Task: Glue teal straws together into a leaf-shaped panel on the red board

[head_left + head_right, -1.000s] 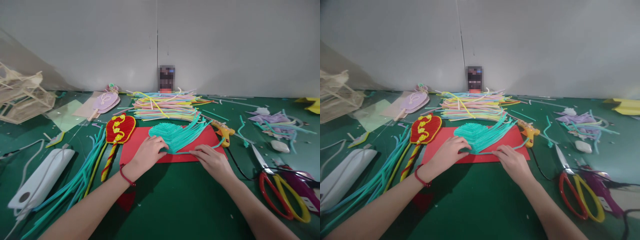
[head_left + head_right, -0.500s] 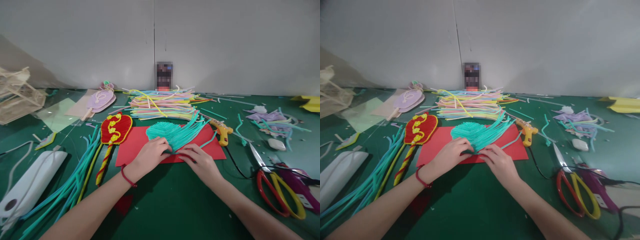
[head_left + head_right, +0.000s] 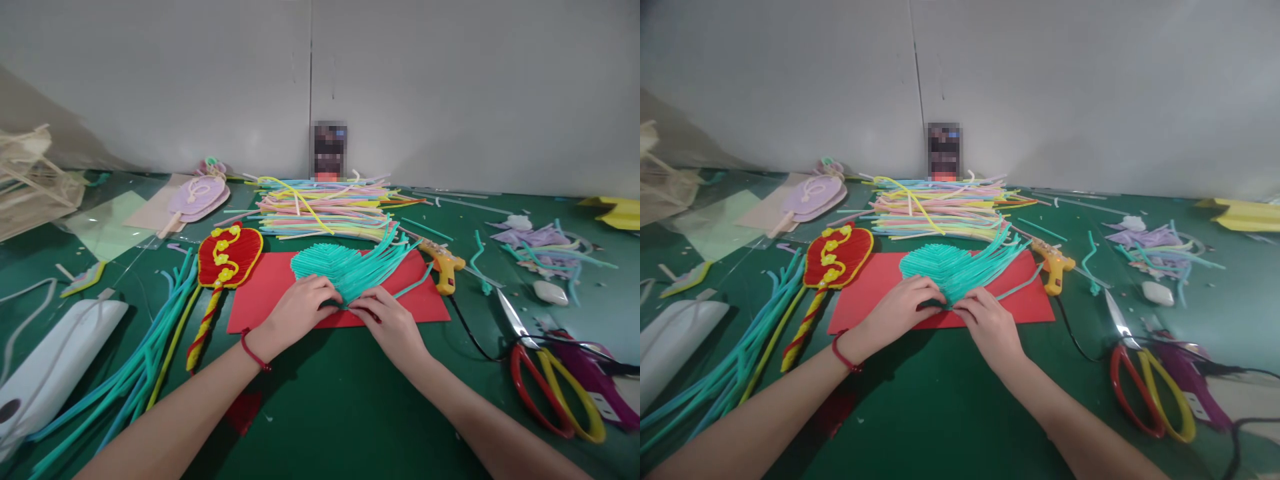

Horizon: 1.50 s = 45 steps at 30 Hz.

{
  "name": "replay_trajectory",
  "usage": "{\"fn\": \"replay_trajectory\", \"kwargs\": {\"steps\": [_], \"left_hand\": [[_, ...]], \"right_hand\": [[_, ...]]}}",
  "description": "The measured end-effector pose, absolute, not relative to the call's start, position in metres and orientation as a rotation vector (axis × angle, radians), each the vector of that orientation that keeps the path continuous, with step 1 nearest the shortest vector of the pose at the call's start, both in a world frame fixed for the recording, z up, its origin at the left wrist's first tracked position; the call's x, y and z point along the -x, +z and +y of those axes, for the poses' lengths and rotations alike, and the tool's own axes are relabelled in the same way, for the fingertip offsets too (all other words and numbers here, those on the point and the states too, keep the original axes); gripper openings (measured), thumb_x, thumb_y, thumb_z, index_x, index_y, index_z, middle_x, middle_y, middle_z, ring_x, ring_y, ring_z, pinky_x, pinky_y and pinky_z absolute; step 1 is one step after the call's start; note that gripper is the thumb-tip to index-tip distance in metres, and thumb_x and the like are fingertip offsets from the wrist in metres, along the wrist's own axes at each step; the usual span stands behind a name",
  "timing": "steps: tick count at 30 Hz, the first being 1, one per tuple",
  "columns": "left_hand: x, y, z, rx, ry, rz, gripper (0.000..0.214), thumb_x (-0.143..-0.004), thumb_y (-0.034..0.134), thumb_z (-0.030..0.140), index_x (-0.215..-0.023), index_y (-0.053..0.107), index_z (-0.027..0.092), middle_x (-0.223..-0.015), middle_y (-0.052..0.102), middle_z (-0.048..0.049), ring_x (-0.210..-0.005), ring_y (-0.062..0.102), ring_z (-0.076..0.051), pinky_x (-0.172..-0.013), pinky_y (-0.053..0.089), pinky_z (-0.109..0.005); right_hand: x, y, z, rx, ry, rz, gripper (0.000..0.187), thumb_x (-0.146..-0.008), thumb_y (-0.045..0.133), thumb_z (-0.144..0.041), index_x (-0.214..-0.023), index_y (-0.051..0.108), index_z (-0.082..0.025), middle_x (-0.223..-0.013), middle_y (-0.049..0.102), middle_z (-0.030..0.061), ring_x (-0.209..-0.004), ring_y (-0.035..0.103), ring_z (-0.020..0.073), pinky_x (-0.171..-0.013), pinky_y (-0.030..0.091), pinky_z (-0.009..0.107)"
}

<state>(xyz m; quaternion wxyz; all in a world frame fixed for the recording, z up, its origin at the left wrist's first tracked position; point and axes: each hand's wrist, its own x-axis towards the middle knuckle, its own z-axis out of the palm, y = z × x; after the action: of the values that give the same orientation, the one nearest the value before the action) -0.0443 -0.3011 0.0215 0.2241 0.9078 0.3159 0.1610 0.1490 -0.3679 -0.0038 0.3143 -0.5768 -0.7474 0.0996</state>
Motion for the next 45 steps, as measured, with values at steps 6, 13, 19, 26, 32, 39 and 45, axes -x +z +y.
{"fn": "replay_trajectory", "kwargs": {"steps": [6,13,19,26,32,39,45], "left_hand": [[0.045,0.019,-0.299,-2.506,0.454,0.867,0.014,-0.092,0.054,0.025,-0.092,0.067,0.019,-0.093,0.065,-0.0026,-0.09,0.06,-0.016,-0.083,0.046,-0.032],[0.045,0.017,-0.299,-2.492,0.458,0.861,0.01,-0.089,0.058,0.024,-0.093,0.065,0.019,-0.094,0.065,-0.0017,-0.091,0.059,-0.017,-0.083,0.045,-0.032],[0.058,0.022,-0.296,-2.506,0.501,0.896,0.023,-0.083,0.067,0.029,-0.103,0.06,0.02,-0.103,0.061,-0.0033,-0.1,0.056,-0.019,-0.087,0.045,-0.035],[0.063,0.02,-0.292,-2.569,0.463,0.89,0.02,-0.08,0.069,0.028,-0.098,0.064,0.021,-0.1,0.06,-0.0028,-0.098,0.056,-0.02,-0.087,0.042,-0.035],[0.056,0.018,-0.297,-2.574,0.492,0.856,0.013,-0.084,0.065,0.026,-0.096,0.066,0.021,-0.096,0.062,-0.0021,-0.092,0.056,-0.018,-0.082,0.042,-0.033],[0.055,0.016,-0.297,-2.6,0.523,0.836,0.01,-0.086,0.063,0.026,-0.093,0.067,0.02,-0.093,0.062,-0.0019,-0.089,0.055,-0.017,-0.081,0.042,-0.032],[0.052,0.015,-0.297,-2.582,0.496,0.856,0.01,-0.084,0.064,0.025,-0.092,0.069,0.02,-0.091,0.063,-0.0014,-0.089,0.055,-0.018,-0.08,0.042,-0.032]], "right_hand": [[-0.15,-0.004,-0.366,1.495,0.227,-1.993,0.023,-0.092,0.05,-0.024,-0.085,0.072,-0.025,-0.084,0.066,0.003,-0.08,0.065,0.0145,-0.07,0.054,0.024],[-0.152,-0.003,-0.366,1.454,0.166,-2.024,0.024,-0.092,0.049,-0.022,-0.085,0.072,-0.024,-0.085,0.066,0.0043,-0.082,0.064,0.0157,-0.072,0.055,0.026],[-0.151,-0.005,-0.366,1.442,0.179,-1.994,0.024,-0.092,0.05,-0.024,-0.083,0.071,-0.021,-0.083,0.065,0.0047,-0.081,0.063,0.0161,-0.073,0.054,0.027],[-0.151,-0.006,-0.366,1.432,0.187,-1.981,0.022,-0.092,0.051,-0.028,-0.086,0.071,-0.022,-0.083,0.064,0.005,-0.082,0.062,0.0165,-0.073,0.053,0.027],[-0.15,-0.009,-0.364,1.412,0.196,-2.004,0.022,-0.092,0.052,-0.028,-0.086,0.072,-0.022,-0.083,0.064,0.0049,-0.08,0.061,0.017,-0.074,0.052,0.029],[-0.148,-0.009,-0.365,1.374,0.188,-2.023,0.021,-0.092,0.051,-0.025,-0.086,0.071,-0.021,-0.083,0.064,0.005,-0.079,0.059,0.0174,-0.072,0.05,0.03],[-0.152,-0.007,-0.36,1.307,0.084,-2.171,0.023,-0.095,0.046,-0.023,-0.088,0.069,-0.02,-0.085,0.064,0.0054,-0.077,0.056,0.0166,-0.069,0.044,0.03]]}}
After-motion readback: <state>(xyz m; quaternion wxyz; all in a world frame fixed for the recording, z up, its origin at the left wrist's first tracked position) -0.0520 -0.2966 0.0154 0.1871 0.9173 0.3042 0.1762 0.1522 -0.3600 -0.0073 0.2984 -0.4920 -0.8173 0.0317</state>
